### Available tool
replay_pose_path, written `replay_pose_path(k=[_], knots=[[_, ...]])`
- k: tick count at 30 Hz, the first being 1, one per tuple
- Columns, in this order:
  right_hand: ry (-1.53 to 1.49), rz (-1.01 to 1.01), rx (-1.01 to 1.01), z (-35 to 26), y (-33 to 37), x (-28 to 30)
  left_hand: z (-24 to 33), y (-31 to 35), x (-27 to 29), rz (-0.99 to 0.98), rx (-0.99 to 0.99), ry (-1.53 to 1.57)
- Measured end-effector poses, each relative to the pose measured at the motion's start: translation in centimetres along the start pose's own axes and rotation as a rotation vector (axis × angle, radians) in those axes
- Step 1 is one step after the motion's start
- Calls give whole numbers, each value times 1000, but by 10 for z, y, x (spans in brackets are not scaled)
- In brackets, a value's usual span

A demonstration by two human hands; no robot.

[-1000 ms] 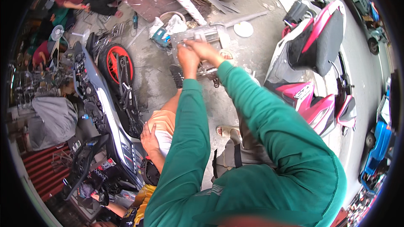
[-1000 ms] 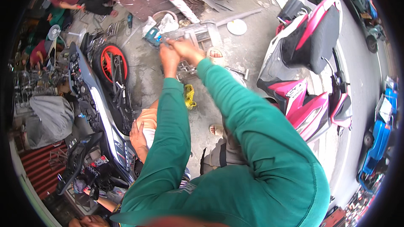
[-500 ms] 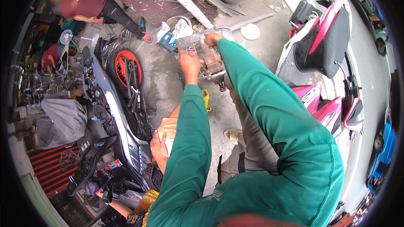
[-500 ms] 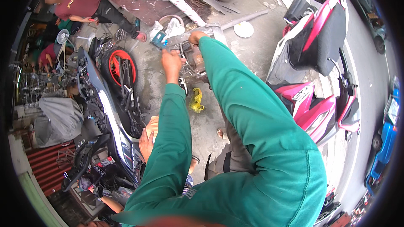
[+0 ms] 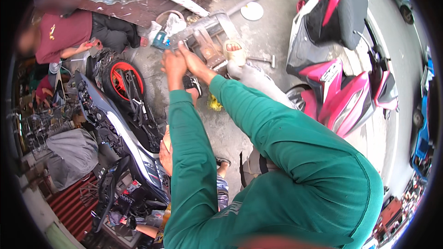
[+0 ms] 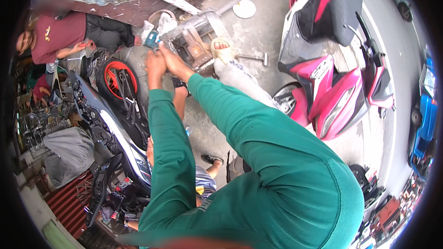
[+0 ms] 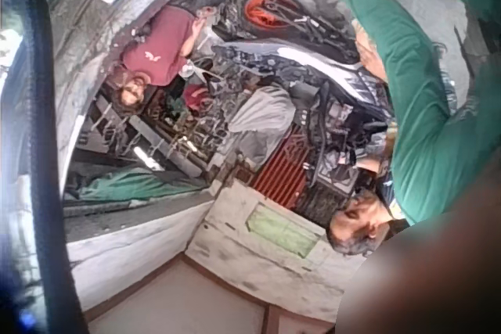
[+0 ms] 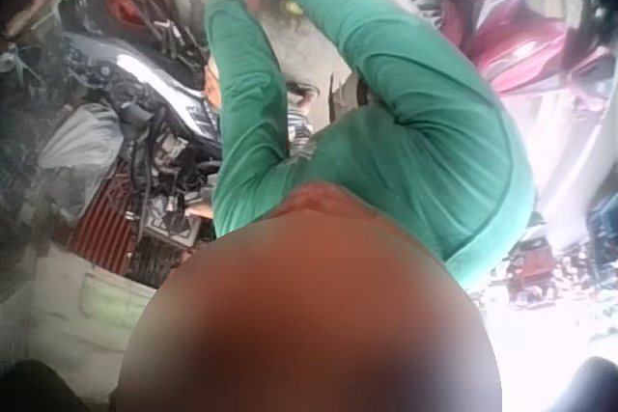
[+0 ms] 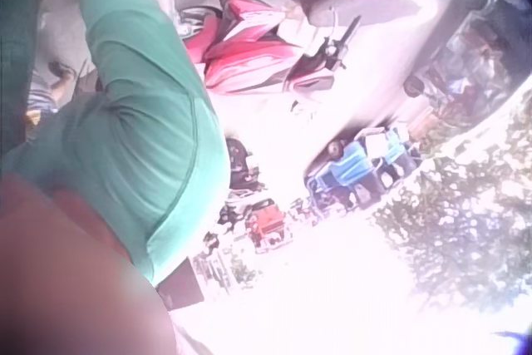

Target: The person holds a metal rack against the front of a scooter, aligns it, and secures it using a bench vise and a wrench. They repeatedly adjust the rack's position and tighten fasteners while two other people stand nearby.

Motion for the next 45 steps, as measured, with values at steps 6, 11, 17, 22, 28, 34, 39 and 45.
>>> replay_pose_path(k=[6,11,17,22,28,34,39,45], knots=[[240,198,100,-25,40,15,-5,-39,7,-219,92,386],[380,294,329,-36,48,19,-6,-51,-29,-418,392,580],[341,308,394,-33,53,20,-21,-48,-40,-320,412,677],[471,253,306,-28,51,16,-30,-66,-41,-279,308,583],[543,236,308,-42,42,18,-24,-81,-45,-323,191,468],[598,304,302,-43,36,14,-22,-67,-37,-286,245,566],[592,338,411,-40,46,12,-10,-46,-33,-277,298,685],[547,366,534,-33,59,15,6,-20,-25,-262,339,697]])
Point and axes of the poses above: each hand's wrist, its own y-axis away from the middle knuckle, its own x-axis out of the back of the hand, z = x × y, the point moved 9 cm from there along -y, towards the middle knuckle, and after that the axes turned 15 degrees about y, right-handed, at the moved point
